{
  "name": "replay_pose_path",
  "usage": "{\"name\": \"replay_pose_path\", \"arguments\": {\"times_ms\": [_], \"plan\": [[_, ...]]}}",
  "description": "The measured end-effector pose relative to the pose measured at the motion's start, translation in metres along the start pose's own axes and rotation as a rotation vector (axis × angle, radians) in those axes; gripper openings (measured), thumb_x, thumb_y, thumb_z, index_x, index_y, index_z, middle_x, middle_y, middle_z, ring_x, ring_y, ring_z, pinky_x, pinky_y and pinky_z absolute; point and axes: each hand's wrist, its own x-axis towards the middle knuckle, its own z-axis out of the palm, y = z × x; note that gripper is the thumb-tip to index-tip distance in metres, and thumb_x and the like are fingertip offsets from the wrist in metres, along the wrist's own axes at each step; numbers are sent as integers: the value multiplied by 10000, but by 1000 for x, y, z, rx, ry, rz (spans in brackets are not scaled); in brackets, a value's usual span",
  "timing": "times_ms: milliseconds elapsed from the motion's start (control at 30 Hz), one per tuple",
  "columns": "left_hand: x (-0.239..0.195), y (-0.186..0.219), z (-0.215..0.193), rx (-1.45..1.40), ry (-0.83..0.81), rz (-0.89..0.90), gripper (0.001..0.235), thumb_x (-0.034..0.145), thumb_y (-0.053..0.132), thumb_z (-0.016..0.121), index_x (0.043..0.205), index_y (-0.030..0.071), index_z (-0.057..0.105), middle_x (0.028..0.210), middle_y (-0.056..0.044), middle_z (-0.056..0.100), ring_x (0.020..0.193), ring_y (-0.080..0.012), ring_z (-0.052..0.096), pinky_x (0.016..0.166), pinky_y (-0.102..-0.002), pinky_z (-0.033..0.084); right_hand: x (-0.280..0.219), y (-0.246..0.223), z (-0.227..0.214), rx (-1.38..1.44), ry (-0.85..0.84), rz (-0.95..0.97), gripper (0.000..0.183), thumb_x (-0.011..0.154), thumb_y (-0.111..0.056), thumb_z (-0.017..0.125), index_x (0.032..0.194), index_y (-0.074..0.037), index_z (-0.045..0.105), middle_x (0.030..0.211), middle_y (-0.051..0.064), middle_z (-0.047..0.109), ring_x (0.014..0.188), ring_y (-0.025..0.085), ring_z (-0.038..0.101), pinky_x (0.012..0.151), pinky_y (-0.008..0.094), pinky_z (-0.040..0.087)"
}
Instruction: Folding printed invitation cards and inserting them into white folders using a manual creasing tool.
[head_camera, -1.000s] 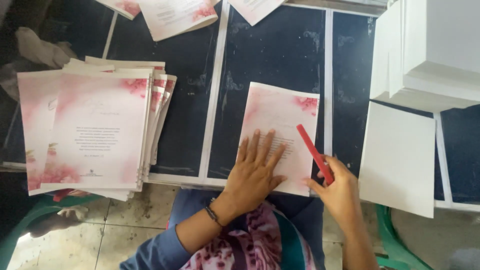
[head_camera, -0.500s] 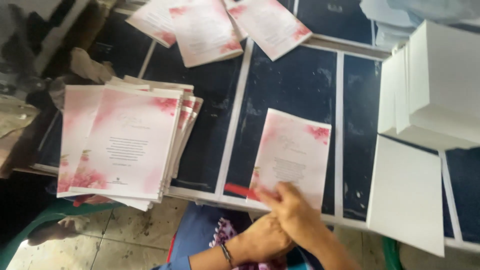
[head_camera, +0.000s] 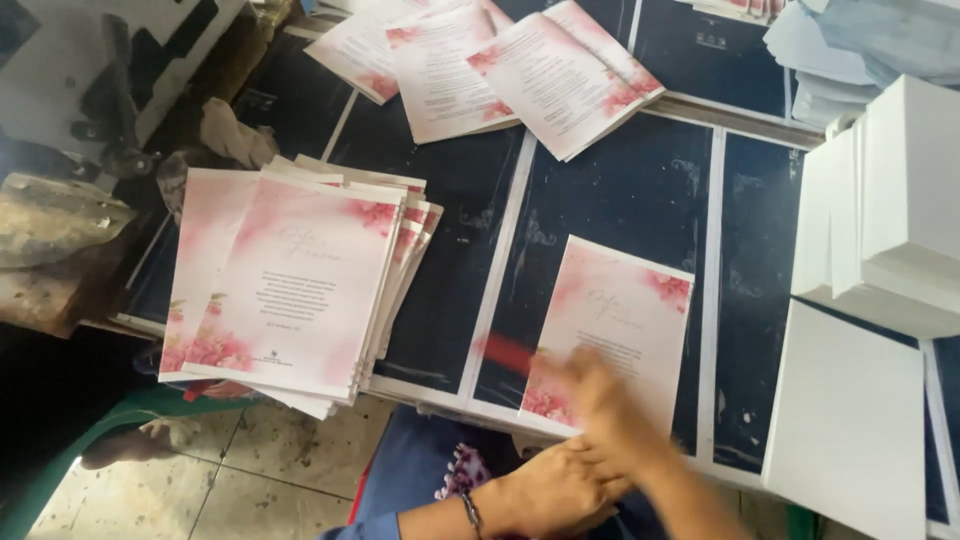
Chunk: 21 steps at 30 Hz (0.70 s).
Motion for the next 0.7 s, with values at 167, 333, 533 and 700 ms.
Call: {"name": "replay_pose_path", "arguments": {"times_ms": [167, 333, 533, 700], "plan": [[13, 9, -74, -677, 9, -145, 342, 1057, 175, 585, 1362, 21, 577, 1550, -222, 535, 1441, -411, 552, 1257, -508, 423, -4, 78, -85, -64, 421, 330, 443, 992, 36, 595, 1423, -28, 677, 938, 181, 506, 857, 375, 574, 890, 468, 480], [-19, -30, -95, -91, 422, -532, 378, 885, 27, 604, 1263, 28, 617, 1247, -179, 625, 1104, -394, 615, 964, -480, 473, -5, -38, -30, 467, 389, 512, 384, 1042, -88, 394, 1387, -163, 546, 796, -3, 399, 696, 162, 431, 660, 304, 401], [-5, -29, -74, 26, 387, -792, 609, 769, 195, 813, 1283, -34, 580, 1349, -234, 521, 1085, -459, 557, 961, -545, 453, -100, -4, -35, -529, 368, 309, 421, 910, 54, 549, 1246, -182, 645, 890, 120, 567, 796, 315, 590, 792, 419, 524], [21, -17, -87, -534, 355, -1013, 547, 931, 133, 668, 1357, 75, 329, 850, -114, 588, 692, -370, 664, 638, -469, 457, -93, 16, -70, -251, 417, 495, 457, 1017, -41, 664, 1464, -134, 690, 937, 130, 478, 878, 344, 567, 938, 448, 535]]}}
